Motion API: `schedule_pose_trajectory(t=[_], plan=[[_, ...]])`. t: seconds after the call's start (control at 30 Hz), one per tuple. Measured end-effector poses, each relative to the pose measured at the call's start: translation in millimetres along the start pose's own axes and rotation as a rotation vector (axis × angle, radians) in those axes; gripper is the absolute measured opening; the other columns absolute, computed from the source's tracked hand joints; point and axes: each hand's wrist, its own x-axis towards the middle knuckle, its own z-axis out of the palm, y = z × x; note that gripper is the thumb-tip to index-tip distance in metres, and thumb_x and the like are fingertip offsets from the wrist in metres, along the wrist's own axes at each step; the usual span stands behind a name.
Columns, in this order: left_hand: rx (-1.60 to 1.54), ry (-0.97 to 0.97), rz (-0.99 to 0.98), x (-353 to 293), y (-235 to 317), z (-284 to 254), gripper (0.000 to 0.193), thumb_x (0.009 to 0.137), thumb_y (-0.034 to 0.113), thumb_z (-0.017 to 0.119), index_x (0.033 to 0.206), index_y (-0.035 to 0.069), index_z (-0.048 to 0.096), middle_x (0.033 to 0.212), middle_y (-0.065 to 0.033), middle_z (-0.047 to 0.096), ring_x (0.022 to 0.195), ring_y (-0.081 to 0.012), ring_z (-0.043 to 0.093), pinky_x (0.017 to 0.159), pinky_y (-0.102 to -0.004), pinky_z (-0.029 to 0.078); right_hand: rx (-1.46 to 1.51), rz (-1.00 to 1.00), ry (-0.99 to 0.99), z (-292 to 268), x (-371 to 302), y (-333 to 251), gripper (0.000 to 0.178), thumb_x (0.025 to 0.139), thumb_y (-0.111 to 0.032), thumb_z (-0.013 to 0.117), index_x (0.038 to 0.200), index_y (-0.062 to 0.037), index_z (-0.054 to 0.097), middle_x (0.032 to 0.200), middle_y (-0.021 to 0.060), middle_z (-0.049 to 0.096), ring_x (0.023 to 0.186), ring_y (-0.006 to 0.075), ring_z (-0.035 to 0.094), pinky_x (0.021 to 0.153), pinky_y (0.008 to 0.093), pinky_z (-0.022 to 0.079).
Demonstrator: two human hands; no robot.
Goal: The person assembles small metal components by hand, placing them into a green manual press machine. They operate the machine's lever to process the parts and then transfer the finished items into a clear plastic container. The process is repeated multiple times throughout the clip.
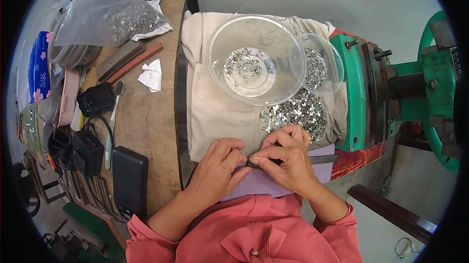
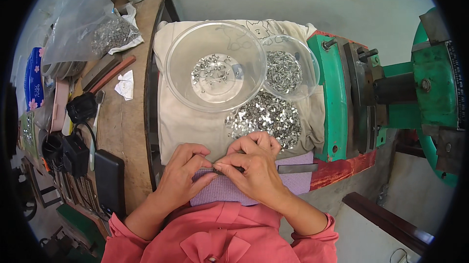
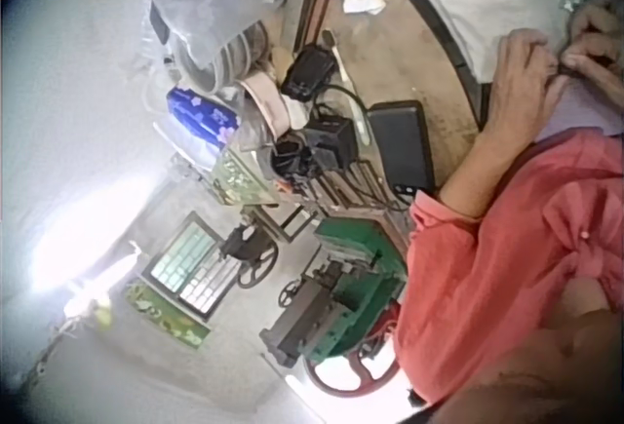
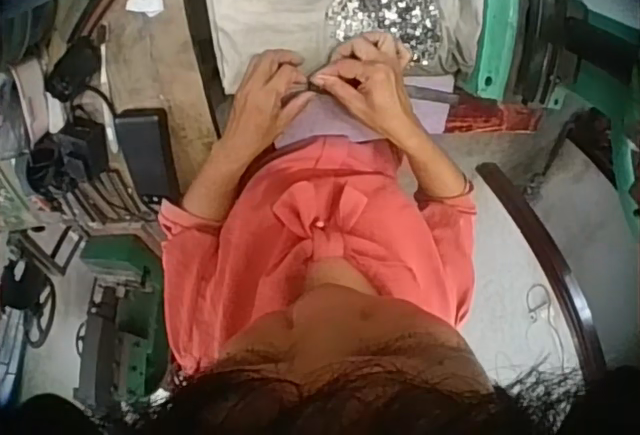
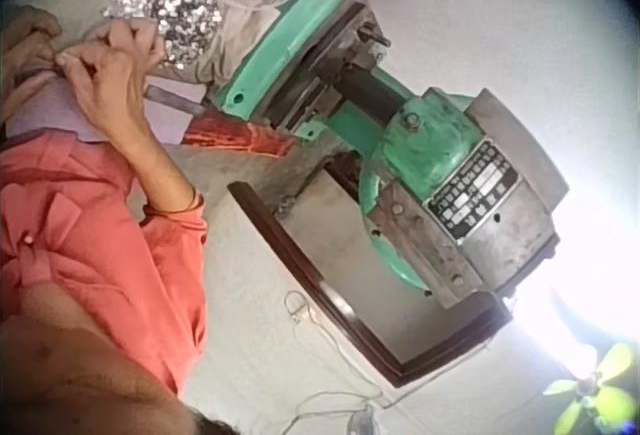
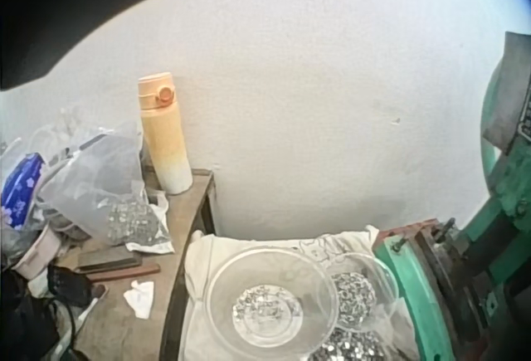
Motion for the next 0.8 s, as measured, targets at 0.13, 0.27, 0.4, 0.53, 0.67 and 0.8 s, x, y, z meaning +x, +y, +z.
schedule_pose_trajectory(t=[0.13, 0.27, 0.4, 0.53, 0.67, 0.8], plan=[[0.006, -0.009, -0.002, 0.7, 0.7, -0.7, 0.028, 0.073, 0.007, 0.083, 0.094, 0.002, 0.066, 0.114, -0.0144, 0.059, 0.104, -0.0336, 0.059, 0.086, -0.0406, 0.050, -0.033, -0.004, 0.007, 1.2, 0.6, -1.6, 0.009, 0.078, -0.027, 0.081, 0.082, -0.0187, 0.082, 0.091, -0.0058, 0.062, 0.104, 0.0211, 0.048, 0.094, 0.0420, 0.025], [0.005, -0.002, 0.001, 1.2, 1.0, -0.5, 0.027, 0.073, 0.007, 0.083, 0.093, 0.002, 0.066, 0.113, -0.0142, 0.059, 0.103, -0.0337, 0.059, 0.085, -0.0407, 0.050, -0.048, -0.010, 0.006, 1.9, 0.3, -0.9, 0.010, 0.077, -0.027, 0.082, 0.083, -0.0189, 0.082, 0.093, -0.0059, 0.062, 0.104, 0.0216, 0.047, 0.094, 0.0421, 0.025], [0.004, 0.000, -0.003, 1.2, 1.3, 0.2, 0.027, 0.073, 0.007, 0.083, 0.093, 0.002, 0.065, 0.114, -0.0139, 0.059, 0.103, -0.0335, 0.059, 0.085, -0.0407, 0.050, -0.046, 0.005, 0.005, 0.5, 1.3, -3.7, 0.011, 0.076, -0.027, 0.082, 0.084, -0.0189, 0.081, 0.094, -0.0056, 0.061, 0.105, 0.0220, 0.048, 0.095, 0.0421, 0.025], [0.003, 0.006, 0.003, 0.9, 1.0, 0.1, 0.027, 0.073, 0.007, 0.083, 0.092, 0.002, 0.065, 0.114, -0.0138, 0.059, 0.102, -0.0333, 0.059, 0.085, -0.0408, 0.050, -0.042, 0.013, 0.005, 0.0, 1.0, -4.1, 0.011, 0.075, -0.026, 0.083, 0.084, -0.0195, 0.081, 0.094, -0.0054, 0.060, 0.105, 0.0224, 0.048, 0.095, 0.0425, 0.026], [0.001, 0.002, 0.009, 0.5, 0.6, -0.3, 0.027, 0.074, 0.007, 0.083, 0.092, 0.001, 0.065, 0.114, -0.0138, 0.059, 0.102, -0.0335, 0.059, 0.085, -0.0410, 0.049, -0.052, 0.009, -0.024, -2.4, 0.2, -2.9, 0.011, 0.075, -0.025, 0.083, 0.085, -0.0203, 0.081, 0.094, -0.0053, 0.061, 0.105, 0.0225, 0.048, 0.095, 0.0428, 0.027], [-0.001, 0.004, 0.017, 0.4, 0.5, -0.2, 0.028, 0.074, 0.007, 0.083, 0.093, 0.000, 0.064, 0.114, -0.0139, 0.059, 0.103, -0.0336, 0.058, 0.085, -0.0410, 0.049, -0.062, 0.007, -0.024, -2.0, 0.3, -3.1, 0.012, 0.075, -0.026, 0.083, 0.085, -0.0205, 0.081, 0.094, -0.0055, 0.061, 0.105, 0.0226, 0.048, 0.094, 0.0427, 0.027]])
